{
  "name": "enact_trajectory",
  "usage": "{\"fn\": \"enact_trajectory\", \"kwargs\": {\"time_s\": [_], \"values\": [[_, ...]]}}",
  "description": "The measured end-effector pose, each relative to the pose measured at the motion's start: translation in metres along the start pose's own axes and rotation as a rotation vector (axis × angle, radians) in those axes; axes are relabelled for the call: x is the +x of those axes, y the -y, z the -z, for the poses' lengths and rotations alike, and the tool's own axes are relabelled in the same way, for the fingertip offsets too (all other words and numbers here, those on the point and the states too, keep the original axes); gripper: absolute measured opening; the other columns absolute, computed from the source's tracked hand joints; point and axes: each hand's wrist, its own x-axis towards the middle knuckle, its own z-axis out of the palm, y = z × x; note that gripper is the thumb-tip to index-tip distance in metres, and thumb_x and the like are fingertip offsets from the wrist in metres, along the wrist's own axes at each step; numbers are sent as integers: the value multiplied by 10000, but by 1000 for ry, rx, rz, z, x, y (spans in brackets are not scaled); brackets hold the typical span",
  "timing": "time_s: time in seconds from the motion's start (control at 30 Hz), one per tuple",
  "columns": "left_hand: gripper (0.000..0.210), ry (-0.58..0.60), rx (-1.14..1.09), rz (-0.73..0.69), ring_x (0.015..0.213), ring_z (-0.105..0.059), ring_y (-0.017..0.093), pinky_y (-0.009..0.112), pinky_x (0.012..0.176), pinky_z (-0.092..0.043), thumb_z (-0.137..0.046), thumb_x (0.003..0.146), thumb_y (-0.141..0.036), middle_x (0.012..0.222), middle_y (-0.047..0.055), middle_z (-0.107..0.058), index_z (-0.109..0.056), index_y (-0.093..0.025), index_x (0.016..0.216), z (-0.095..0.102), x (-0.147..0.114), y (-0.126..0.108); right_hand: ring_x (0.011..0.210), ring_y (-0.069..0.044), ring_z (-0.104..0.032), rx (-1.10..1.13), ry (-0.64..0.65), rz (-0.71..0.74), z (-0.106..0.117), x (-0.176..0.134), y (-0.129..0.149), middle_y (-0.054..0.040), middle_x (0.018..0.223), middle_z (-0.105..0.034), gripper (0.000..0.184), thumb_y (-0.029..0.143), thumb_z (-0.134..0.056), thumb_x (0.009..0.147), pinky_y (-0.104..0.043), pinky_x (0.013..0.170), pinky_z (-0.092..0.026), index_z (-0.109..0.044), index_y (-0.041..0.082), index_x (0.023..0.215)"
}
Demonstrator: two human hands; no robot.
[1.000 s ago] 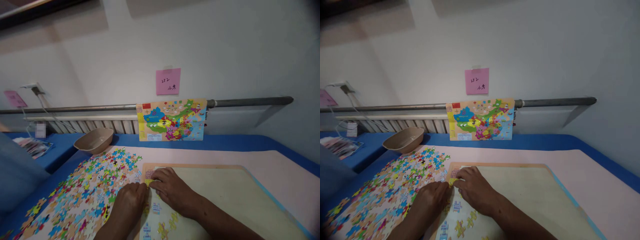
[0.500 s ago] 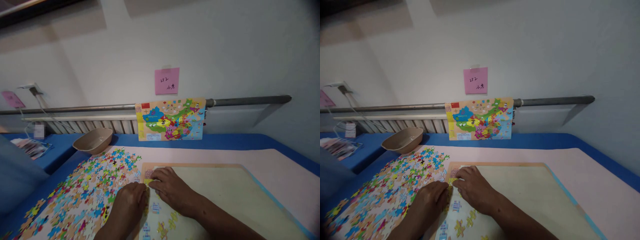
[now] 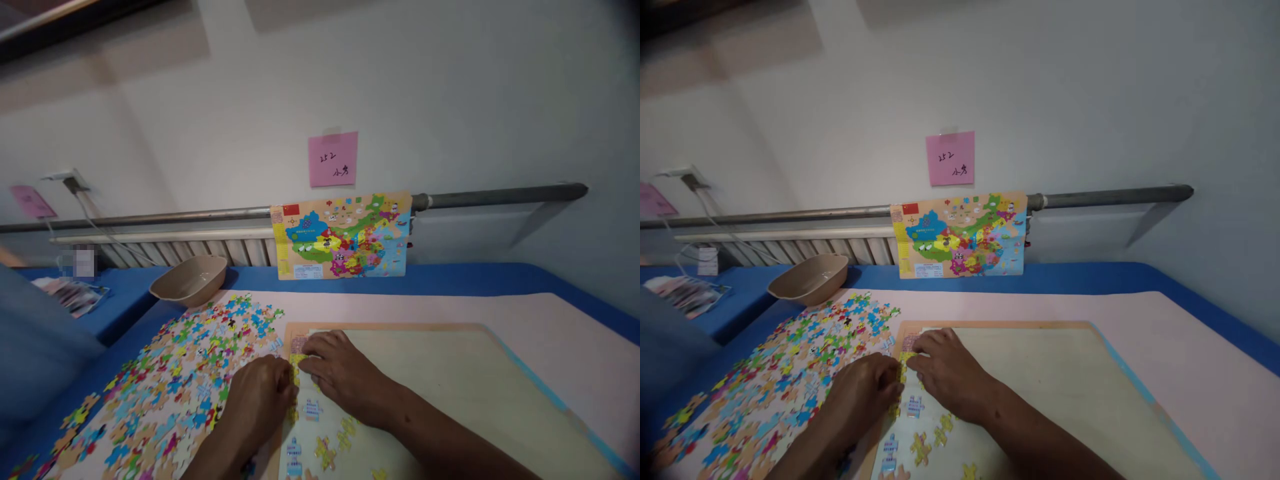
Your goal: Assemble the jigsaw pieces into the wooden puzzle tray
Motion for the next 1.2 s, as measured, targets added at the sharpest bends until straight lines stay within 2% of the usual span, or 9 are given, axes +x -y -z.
{"fn": "enact_trajectory", "kwargs": {"time_s": [0.17, 0.37, 0.63, 0.93, 1.1, 1.2], "values": [[103, 26, -33, 58, 737, -592, 155, 264, 674, -291, -706, 766, -143, 775, -39, -697, -725, -238, 802, 1, 6, -1, 1268, -239, -535, 0, 5, 11, -2, 0, 0, -47, 1323, -666, 201, 144, -624, 1002, -419, 1077, -353, -693, 235, 1167], [149, 28, -56, 84, 708, -593, 148, 260, 651, -287, -712, 749, -117, 730, -53, -683, -726, -237, 836, -2, 8, 0, 1269, -241, -532, 3, -4, 13, -3, 0, -2, -52, 1320, -667, 208, 149, -614, 1012, -425, 1080, -349, -691, 236, 1185], [148, 44, -77, 121, 732, -618, 159, 265, 653, -292, -722, 761, -147, 771, -45, -713, -735, -245, 872, -1, 9, 1, 1281, -239, -526, 11, 2, 15, 0, 0, -1, -41, 1312, -668, 211, 137, -622, 1000, -429, 1084, -345, -684, 240, 1173], [130, 13, -43, 91, 800, -644, 173, 275, 686, -313, -697, 793, -147, 827, -31, -744, -743, -251, 856, -6, 3, 1, 1291, -247, -529, 20, -15, 12, 1, 1, 0, -45, 1317, -679, 224, 132, -637, 991, -438, 1097, -343, -688, 249, 1176], [170, -20, 23, 14, 840, -654, 180, 291, 716, -328, -603, 903, -138, 869, -3, -746, -726, -236, 837, -7, 0, 2, 1290, -246, -533, 31, -9, 9, 1, -1, 1, -49, 1310, -682, 217, 127, -635, 988, -435, 1093, -346, -692, 246, 1160], [97, -28, 28, -9, 800, -630, 173, 295, 702, -320, -662, 869, -160, 827, -13, -719, -695, -230, 810, -5, -2, 3, 1288, -239, -532, 26, -4, 8, 2, -1, 1, -45, 1314, -678, 211, 132, -617, 999, -432, 1087, -348, -690, 246, 1160]]}}
